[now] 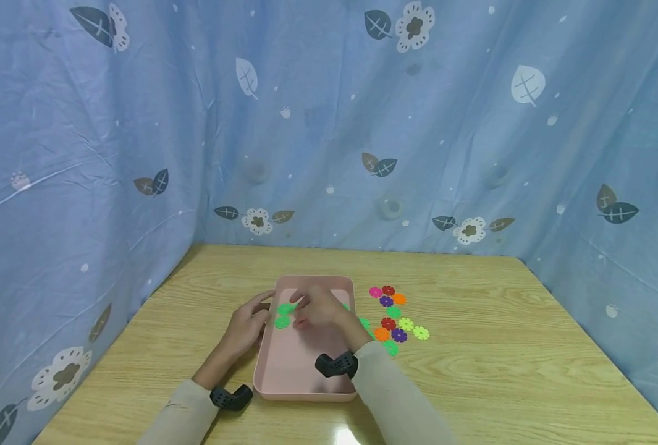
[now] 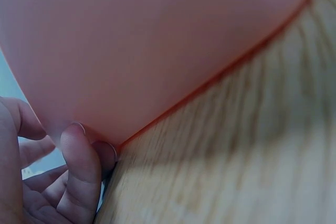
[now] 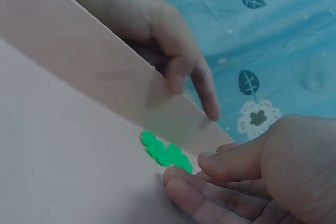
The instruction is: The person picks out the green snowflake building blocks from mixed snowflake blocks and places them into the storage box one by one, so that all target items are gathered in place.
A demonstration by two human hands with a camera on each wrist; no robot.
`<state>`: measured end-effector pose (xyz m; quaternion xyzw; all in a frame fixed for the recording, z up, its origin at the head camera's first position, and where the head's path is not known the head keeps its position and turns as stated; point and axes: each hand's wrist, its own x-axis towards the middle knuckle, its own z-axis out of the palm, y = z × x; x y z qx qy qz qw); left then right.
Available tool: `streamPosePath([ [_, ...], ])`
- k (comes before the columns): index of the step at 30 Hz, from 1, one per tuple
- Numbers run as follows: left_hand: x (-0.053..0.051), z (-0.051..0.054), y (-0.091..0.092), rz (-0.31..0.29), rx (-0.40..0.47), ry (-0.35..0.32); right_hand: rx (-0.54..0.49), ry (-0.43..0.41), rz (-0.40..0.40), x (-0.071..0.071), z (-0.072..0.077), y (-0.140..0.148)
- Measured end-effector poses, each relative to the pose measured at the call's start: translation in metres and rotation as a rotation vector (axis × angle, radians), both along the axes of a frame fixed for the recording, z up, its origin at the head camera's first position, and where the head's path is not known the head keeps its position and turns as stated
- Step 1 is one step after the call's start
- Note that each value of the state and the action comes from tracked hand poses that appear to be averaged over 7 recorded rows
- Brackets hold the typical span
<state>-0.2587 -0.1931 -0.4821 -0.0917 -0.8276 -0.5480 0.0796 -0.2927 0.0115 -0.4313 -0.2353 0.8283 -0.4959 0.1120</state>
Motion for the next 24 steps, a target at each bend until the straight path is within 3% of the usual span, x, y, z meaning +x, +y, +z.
streamPosePath([
  [7,0.0,-0.001,-0.001,-0.001,0.001,0.008,0.018,0.025,-0.038,0.002,0.014,0.023],
  [13,0.002,0.0,-0.002,-0.011,0.036,0.0,-0.032,0.045,-0.056,0.003,0.033,0.047],
  [24,0.001,0.001,0.001,-0.003,0.042,-0.003,0.024,0.073,-0.16,0.008,0.045,0.097],
])
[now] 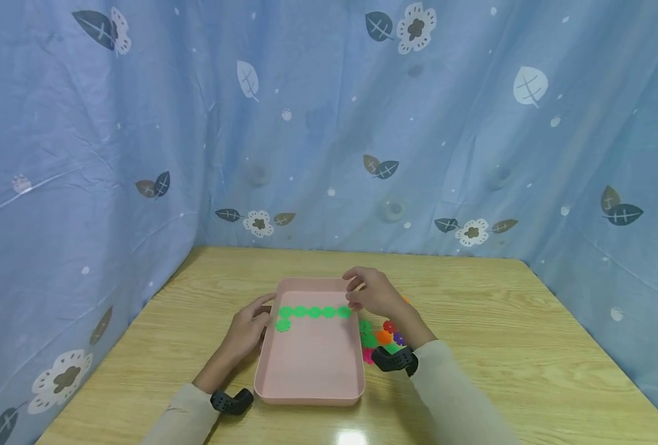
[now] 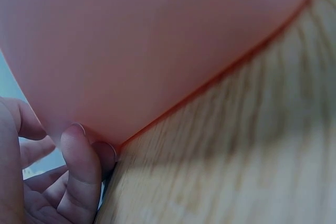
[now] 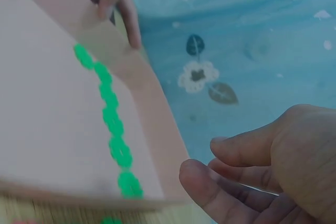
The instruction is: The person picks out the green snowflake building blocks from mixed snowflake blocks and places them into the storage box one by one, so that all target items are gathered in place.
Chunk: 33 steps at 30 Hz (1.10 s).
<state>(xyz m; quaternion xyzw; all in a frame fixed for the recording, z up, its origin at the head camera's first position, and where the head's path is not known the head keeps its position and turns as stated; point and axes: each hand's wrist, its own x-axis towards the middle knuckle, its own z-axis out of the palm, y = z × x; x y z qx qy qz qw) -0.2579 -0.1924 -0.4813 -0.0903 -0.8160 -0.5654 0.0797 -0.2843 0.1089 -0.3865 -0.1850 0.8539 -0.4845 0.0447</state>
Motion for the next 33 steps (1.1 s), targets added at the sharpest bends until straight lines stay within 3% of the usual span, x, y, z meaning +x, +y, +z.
streamPosePath([
  [6,-0.001,0.0,0.0,-0.003,-0.006,-0.001,0.082,0.062,-0.088,0.0,-0.002,0.026],
  [13,-0.001,0.001,-0.001,-0.002,-0.001,-0.013,0.334,0.164,-0.22,-0.008,-0.022,0.052],
  [19,-0.001,0.0,-0.001,0.005,-0.008,-0.005,0.477,0.09,-0.275,-0.014,-0.035,0.07],
  [26,0.0,-0.001,-0.002,0.006,-0.004,0.003,0.57,-0.036,-0.356,-0.013,-0.038,0.075],
  [33,0.001,-0.002,-0.001,-0.017,0.023,-0.005,0.601,-0.045,-0.375,-0.011,-0.04,0.072],
])
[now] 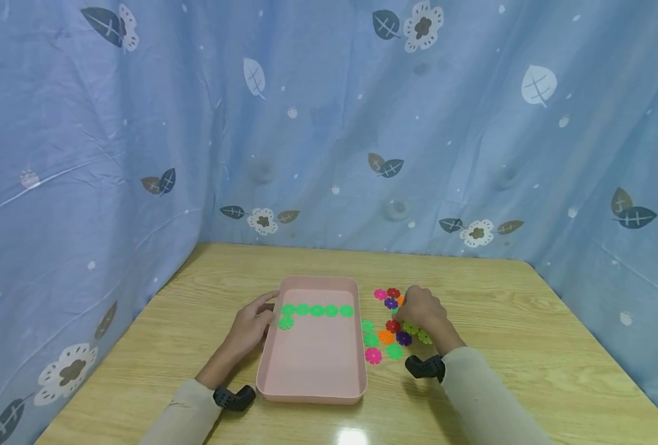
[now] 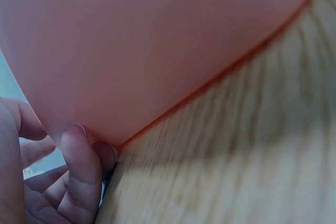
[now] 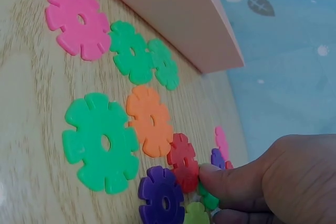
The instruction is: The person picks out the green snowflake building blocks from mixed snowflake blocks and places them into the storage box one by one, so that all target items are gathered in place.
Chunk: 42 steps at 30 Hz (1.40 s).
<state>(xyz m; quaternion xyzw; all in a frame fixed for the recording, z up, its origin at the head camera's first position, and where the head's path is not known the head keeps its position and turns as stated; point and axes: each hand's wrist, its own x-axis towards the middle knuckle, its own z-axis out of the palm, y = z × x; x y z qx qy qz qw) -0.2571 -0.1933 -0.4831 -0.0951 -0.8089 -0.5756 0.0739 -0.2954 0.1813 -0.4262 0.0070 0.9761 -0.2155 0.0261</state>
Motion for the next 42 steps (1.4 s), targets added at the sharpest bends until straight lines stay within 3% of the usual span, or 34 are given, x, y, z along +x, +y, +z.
streamPosePath([
  [22,-0.002,0.002,-0.004,0.011,-0.015,-0.009,0.112,0.072,0.015,-0.001,0.003,-0.009],
  [30,-0.001,0.001,-0.003,0.007,-0.016,-0.012,-0.002,0.059,0.057,-0.001,-0.002,-0.003],
  [42,-0.001,0.0,0.0,0.0,-0.015,-0.004,-0.2,0.151,0.123,0.0,0.002,-0.007],
])
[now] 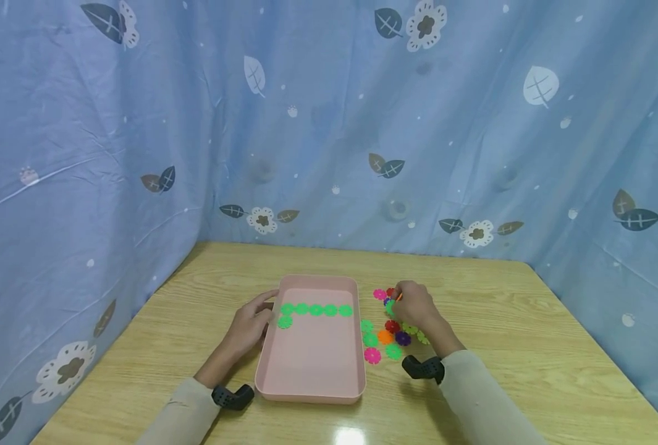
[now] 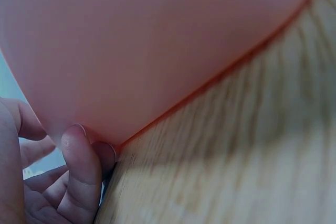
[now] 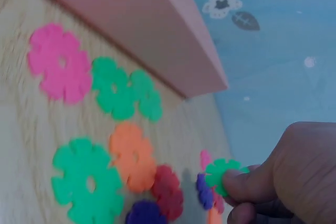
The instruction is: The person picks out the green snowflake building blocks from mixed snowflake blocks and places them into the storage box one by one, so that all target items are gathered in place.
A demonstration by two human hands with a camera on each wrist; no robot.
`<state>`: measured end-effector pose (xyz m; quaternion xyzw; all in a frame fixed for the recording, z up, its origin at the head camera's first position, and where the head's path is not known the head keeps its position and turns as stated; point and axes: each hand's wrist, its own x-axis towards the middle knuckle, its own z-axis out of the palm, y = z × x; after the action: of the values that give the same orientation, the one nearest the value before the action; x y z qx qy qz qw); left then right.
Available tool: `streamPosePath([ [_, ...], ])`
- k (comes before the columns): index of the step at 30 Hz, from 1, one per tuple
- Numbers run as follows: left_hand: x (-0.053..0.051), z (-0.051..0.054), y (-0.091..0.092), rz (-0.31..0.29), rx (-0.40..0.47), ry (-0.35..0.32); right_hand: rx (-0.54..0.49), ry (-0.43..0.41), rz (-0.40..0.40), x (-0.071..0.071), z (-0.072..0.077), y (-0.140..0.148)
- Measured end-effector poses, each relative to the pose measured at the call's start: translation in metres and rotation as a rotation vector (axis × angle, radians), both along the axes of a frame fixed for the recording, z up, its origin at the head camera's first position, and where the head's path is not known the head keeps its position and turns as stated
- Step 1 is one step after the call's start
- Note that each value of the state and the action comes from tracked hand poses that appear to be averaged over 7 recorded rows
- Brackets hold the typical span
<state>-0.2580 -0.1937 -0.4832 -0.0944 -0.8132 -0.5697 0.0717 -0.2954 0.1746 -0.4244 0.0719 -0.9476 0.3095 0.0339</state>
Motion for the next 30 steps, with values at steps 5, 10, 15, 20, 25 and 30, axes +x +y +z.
streamPosePath([
  [5,0.0,0.0,0.001,0.0,0.0,-0.006,-0.008,0.075,0.03,0.002,0.008,-0.01],
  [10,0.001,0.0,0.002,-0.002,0.009,-0.013,-0.031,0.085,0.075,0.005,0.016,-0.024],
  [15,0.002,0.0,0.003,-0.007,0.011,-0.013,-0.055,0.099,0.115,0.007,0.02,-0.036],
  [20,0.002,0.0,0.002,0.004,-0.001,-0.008,-0.108,0.109,0.147,0.009,0.022,-0.055],
  [25,0.001,0.0,0.0,0.015,-0.018,0.003,-0.197,0.106,0.217,0.015,0.025,-0.08],
  [30,0.0,-0.001,-0.001,0.015,-0.026,0.01,-0.247,0.111,0.304,0.018,0.025,-0.103],
])
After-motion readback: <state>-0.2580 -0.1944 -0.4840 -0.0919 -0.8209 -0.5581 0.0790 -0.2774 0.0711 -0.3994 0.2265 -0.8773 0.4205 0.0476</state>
